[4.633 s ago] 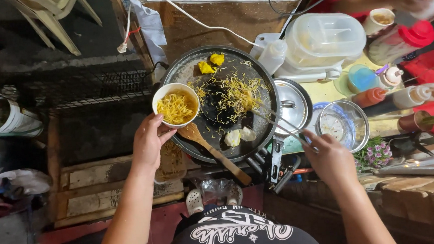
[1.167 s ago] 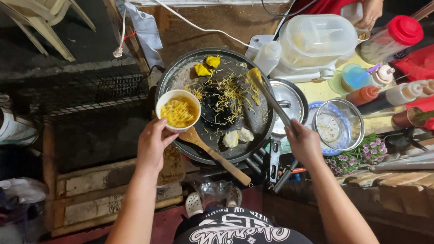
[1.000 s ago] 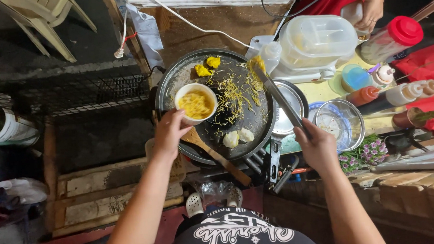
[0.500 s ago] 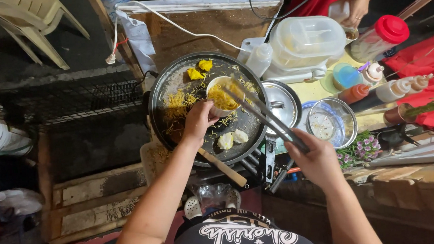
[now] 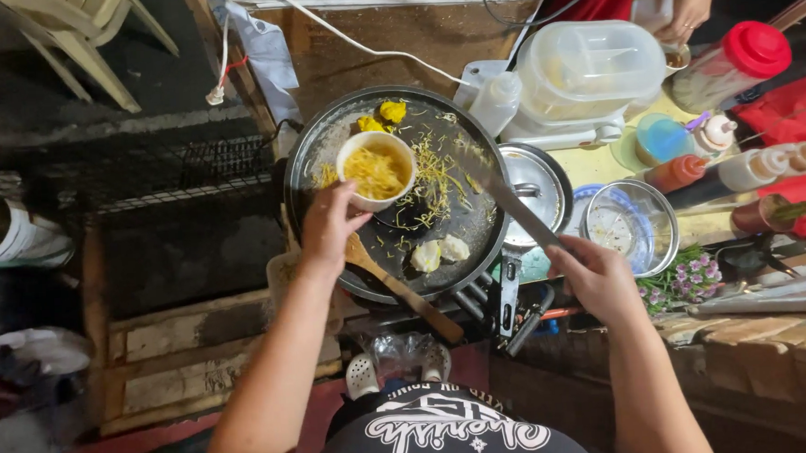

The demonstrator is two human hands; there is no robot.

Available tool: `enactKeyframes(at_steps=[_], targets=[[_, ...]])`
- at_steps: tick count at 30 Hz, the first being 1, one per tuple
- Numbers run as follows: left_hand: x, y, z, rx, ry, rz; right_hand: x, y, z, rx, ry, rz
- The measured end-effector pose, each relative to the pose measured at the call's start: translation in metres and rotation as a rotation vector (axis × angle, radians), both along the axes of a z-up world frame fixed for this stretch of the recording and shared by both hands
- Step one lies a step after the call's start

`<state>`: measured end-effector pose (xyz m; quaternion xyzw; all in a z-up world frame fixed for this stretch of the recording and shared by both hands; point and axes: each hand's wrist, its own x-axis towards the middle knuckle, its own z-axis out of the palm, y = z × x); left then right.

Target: Stirring noodles on a large griddle and portioning them into small cups using tongs and a wooden spatula.

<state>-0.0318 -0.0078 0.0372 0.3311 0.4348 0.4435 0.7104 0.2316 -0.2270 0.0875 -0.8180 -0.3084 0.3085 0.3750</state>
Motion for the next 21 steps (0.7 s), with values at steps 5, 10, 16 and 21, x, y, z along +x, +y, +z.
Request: enactKeyframes(at_steps=[5,10,16,21], targets=[[-0.038,-0.001,0.001,0.009,0.044,0.054,0.012,-0.021,-0.023,-0.242,-0.126,0.059],[-0.062,-0.011,-0.007,-0.022,0.027,0.108,0.014,-0.041,-0.063,-0.205,-0.432,0.058],[-0.081,-0.019,-0.009,-0.074,-0.104,0.139,-0.033,-0.023,-0.076,-0.099,-0.407,0.151],[-0.094,-0.022,0.0,-0.049,-0.119,0.151,-0.074,0.017,-0.088,-0.225,-0.349,0.244]])
